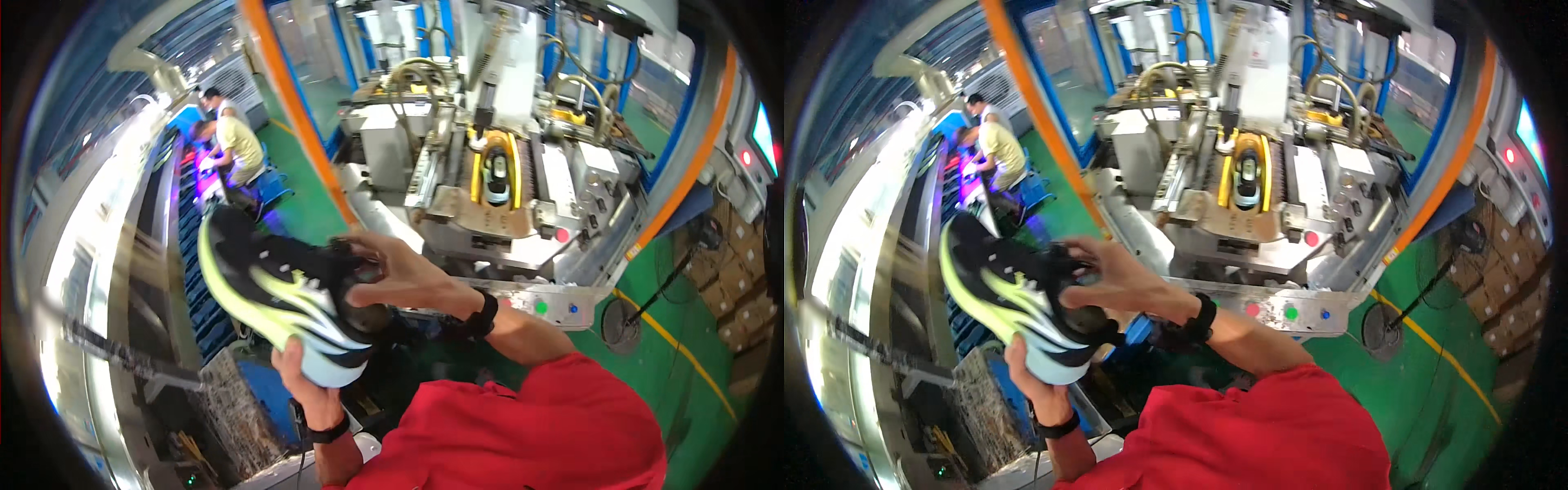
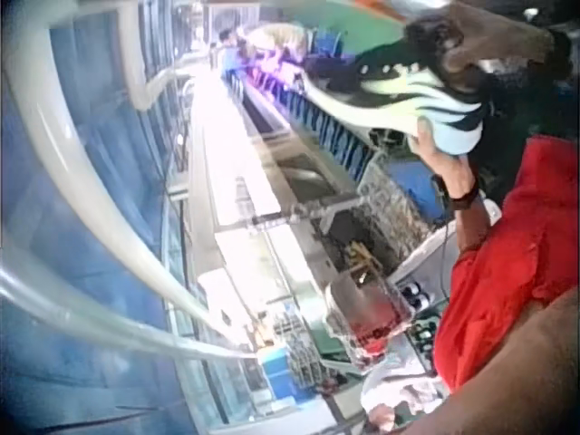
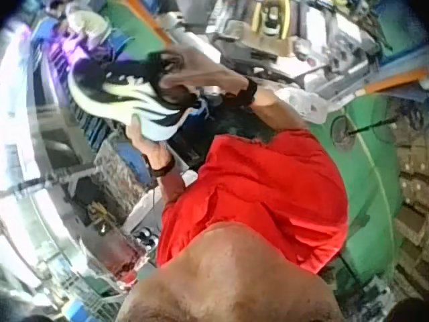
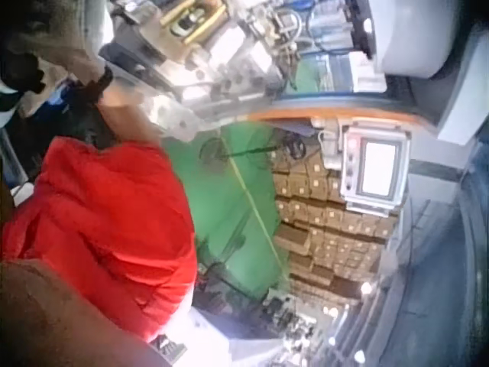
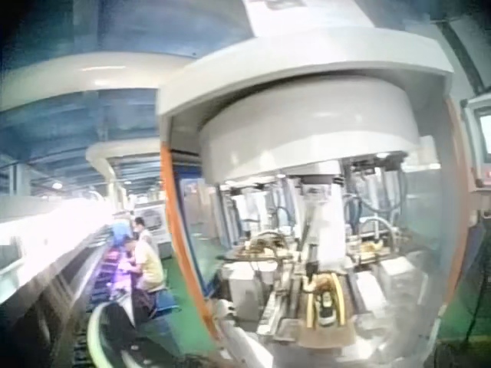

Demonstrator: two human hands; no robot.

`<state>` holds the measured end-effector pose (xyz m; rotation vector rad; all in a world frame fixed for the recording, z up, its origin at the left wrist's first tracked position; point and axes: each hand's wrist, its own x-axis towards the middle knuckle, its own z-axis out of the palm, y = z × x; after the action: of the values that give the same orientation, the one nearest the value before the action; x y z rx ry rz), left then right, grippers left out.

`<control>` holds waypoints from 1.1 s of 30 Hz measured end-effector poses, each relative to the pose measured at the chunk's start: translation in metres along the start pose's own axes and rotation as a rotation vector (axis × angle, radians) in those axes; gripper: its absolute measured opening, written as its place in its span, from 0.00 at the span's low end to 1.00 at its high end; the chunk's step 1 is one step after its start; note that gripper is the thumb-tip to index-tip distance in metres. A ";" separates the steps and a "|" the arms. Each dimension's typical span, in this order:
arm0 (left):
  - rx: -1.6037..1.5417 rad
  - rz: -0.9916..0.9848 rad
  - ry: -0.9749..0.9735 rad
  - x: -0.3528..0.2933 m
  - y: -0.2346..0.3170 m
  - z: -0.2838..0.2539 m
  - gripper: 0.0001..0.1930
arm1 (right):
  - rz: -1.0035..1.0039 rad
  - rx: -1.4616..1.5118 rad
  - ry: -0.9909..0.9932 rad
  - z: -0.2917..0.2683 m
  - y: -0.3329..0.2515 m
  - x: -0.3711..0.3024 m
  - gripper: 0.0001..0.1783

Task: Operator places shoe uppers into a lasting or molding machine and retrieves finished components from a conveyor belt.

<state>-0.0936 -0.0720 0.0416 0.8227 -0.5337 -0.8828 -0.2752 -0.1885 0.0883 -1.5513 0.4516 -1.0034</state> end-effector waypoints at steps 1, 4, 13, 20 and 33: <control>0.053 -0.025 -0.092 0.002 -0.018 0.017 0.22 | 0.117 0.138 0.055 -0.017 0.006 -0.020 0.44; 0.280 -0.128 -0.375 -0.004 -0.059 0.090 0.20 | 0.171 -0.038 0.439 -0.075 0.006 -0.071 0.33; 0.335 -0.525 -0.855 0.044 -0.229 0.257 0.28 | 0.124 -0.176 1.150 -0.251 0.004 -0.185 0.34; 0.914 0.029 -0.694 0.161 -0.459 0.323 0.25 | 0.020 -0.378 1.528 -0.289 0.000 -0.234 0.34; 0.409 -0.766 -0.482 0.199 -0.476 0.325 0.10 | 0.336 -1.056 1.446 -0.440 -0.026 -0.187 0.30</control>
<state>-0.4331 -0.5459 -0.1373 1.2264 -0.8572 -1.7373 -0.7354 -0.3069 0.0285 -1.1847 2.4482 -1.5978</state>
